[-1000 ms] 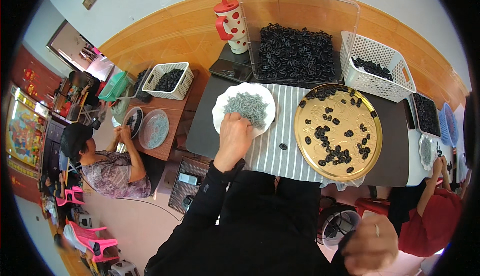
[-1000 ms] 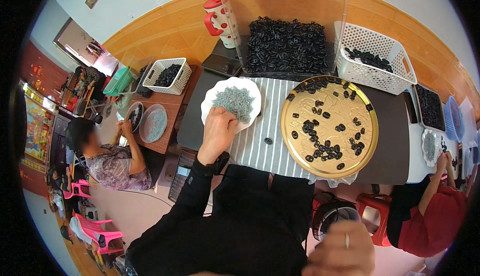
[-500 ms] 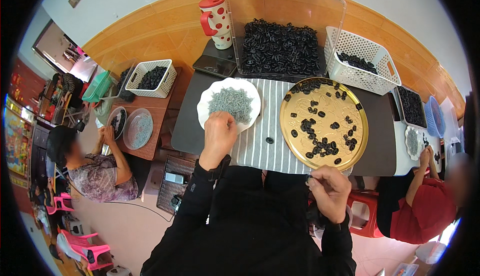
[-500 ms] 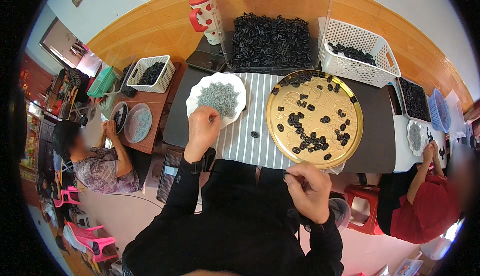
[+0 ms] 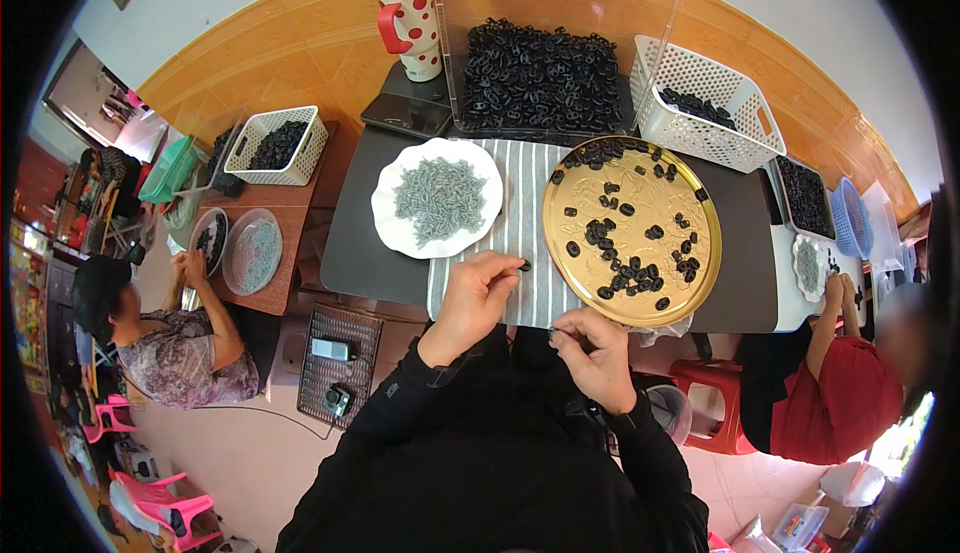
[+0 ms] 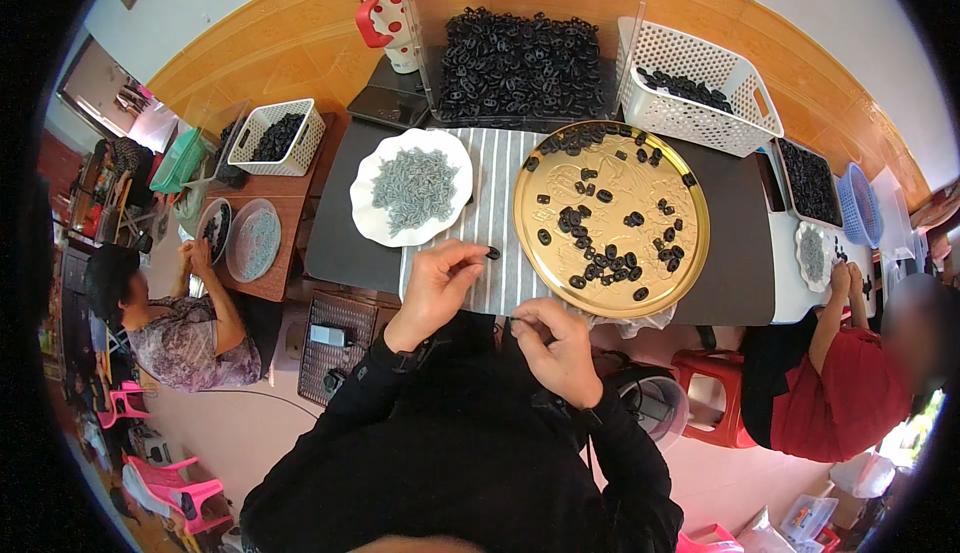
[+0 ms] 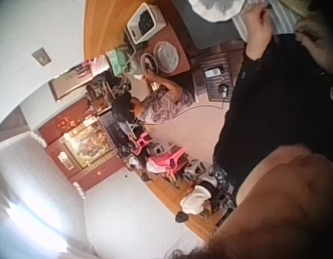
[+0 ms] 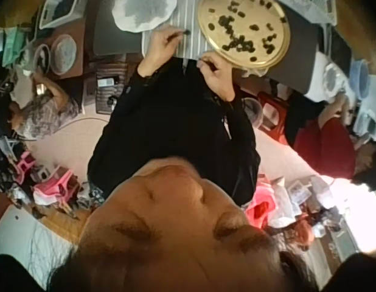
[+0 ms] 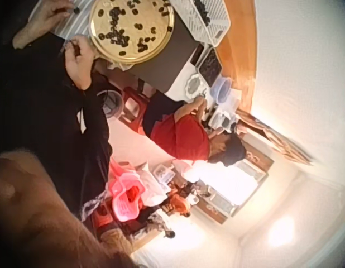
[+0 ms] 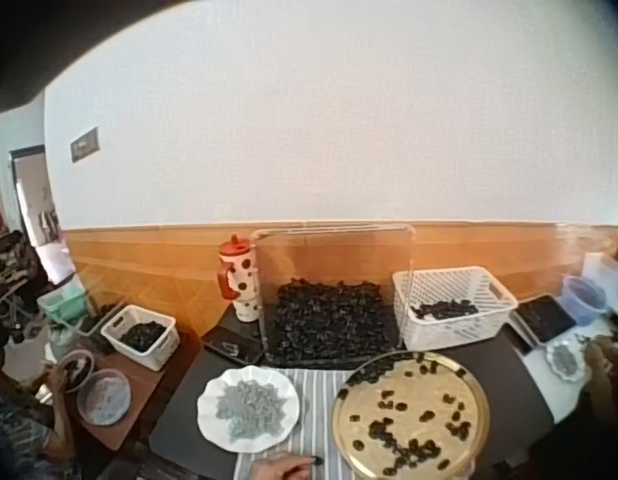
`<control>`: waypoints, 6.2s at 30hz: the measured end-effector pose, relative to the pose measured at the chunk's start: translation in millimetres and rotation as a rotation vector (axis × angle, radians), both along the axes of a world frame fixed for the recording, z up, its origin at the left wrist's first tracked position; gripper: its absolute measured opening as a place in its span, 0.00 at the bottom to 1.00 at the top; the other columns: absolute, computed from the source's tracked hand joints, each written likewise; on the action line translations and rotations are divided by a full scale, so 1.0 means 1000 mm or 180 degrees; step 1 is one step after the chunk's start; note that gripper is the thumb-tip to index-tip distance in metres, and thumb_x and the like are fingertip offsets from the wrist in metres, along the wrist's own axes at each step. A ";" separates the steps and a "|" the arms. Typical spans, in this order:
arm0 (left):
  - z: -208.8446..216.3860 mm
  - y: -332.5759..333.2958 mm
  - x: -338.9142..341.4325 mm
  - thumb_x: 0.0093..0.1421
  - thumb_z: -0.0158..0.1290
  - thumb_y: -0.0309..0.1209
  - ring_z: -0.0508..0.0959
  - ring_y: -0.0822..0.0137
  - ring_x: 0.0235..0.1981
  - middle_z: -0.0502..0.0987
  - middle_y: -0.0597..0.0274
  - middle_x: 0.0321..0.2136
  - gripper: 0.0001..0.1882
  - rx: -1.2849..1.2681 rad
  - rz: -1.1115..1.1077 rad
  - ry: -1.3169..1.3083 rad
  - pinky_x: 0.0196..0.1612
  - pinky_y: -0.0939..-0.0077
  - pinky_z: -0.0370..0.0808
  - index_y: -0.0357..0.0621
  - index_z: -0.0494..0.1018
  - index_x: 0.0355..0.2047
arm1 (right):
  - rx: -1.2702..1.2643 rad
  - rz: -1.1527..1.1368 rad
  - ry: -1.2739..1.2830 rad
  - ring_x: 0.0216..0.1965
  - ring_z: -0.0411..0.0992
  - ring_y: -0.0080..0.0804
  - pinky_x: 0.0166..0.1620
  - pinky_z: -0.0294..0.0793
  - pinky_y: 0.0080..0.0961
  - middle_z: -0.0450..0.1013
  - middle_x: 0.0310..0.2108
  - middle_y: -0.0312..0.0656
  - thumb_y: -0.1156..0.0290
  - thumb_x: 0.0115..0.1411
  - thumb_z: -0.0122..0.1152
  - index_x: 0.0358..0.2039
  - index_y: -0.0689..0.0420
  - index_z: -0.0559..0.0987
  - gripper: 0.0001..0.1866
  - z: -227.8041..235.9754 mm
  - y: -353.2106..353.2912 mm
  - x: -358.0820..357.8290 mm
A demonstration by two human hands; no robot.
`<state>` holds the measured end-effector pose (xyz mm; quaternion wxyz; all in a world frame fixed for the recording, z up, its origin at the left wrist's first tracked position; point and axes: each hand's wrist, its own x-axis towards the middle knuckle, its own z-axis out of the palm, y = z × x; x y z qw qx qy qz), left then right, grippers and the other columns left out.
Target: The person places a cushion on a stool, sits down at a table, and assembles cord locks by taking plastic toggle pieces and small springs from trays and fitting them together by hand.
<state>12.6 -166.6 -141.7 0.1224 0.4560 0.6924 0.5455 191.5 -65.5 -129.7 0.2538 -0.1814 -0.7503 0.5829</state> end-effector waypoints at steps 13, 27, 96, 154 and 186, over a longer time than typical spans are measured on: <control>-0.002 0.000 0.025 0.56 0.55 0.14 0.75 0.78 0.30 0.79 0.63 0.29 0.11 0.0536 -0.0041 -0.1307 0.33 0.86 0.72 0.35 0.79 0.39 | 0.0099 -0.0391 0.0128 0.23 0.65 0.16 0.28 0.64 0.14 0.70 0.24 0.35 0.82 0.57 0.57 0.32 0.65 0.77 0.03 -0.011 0.000 -0.041; 0.008 0.012 0.025 0.57 0.56 0.19 0.73 0.80 0.24 0.79 0.65 0.26 0.05 0.0589 -0.0391 -0.2814 0.29 0.85 0.71 0.35 0.78 0.34 | 0.1177 -0.0223 0.0373 0.19 0.68 0.29 0.23 0.65 0.20 0.69 0.22 0.42 0.86 0.49 0.56 0.28 0.65 0.75 0.05 -0.001 0.014 -0.030; 0.006 -0.008 0.033 0.56 0.55 0.14 0.75 0.79 0.33 0.77 0.65 0.31 0.08 0.0356 -0.0741 -0.2565 0.37 0.85 0.74 0.34 0.75 0.37 | 0.0982 -0.0413 0.0682 0.25 0.70 0.27 0.30 0.68 0.19 0.72 0.27 0.42 0.88 0.52 0.58 0.36 0.65 0.78 0.10 0.004 -0.002 -0.020; 0.022 0.019 0.013 0.49 0.57 0.20 0.69 0.52 0.36 0.70 0.53 0.30 0.11 -0.1043 0.0628 0.2201 0.39 0.65 0.68 0.38 0.78 0.35 | 0.0174 -0.0758 0.0629 0.26 0.67 0.17 0.31 0.66 0.14 0.70 0.28 0.35 0.87 0.57 0.54 0.39 0.67 0.77 0.10 -0.011 0.006 -0.006; 0.003 -0.006 0.027 0.59 0.55 0.21 0.74 0.82 0.26 0.80 0.66 0.28 0.11 0.0531 -0.0594 -0.2935 0.24 0.90 0.66 0.37 0.78 0.43 | 0.0636 -0.0932 0.0835 0.23 0.65 0.17 0.26 0.61 0.14 0.72 0.26 0.36 0.86 0.51 0.64 0.34 0.65 0.79 0.09 0.004 -0.015 -0.032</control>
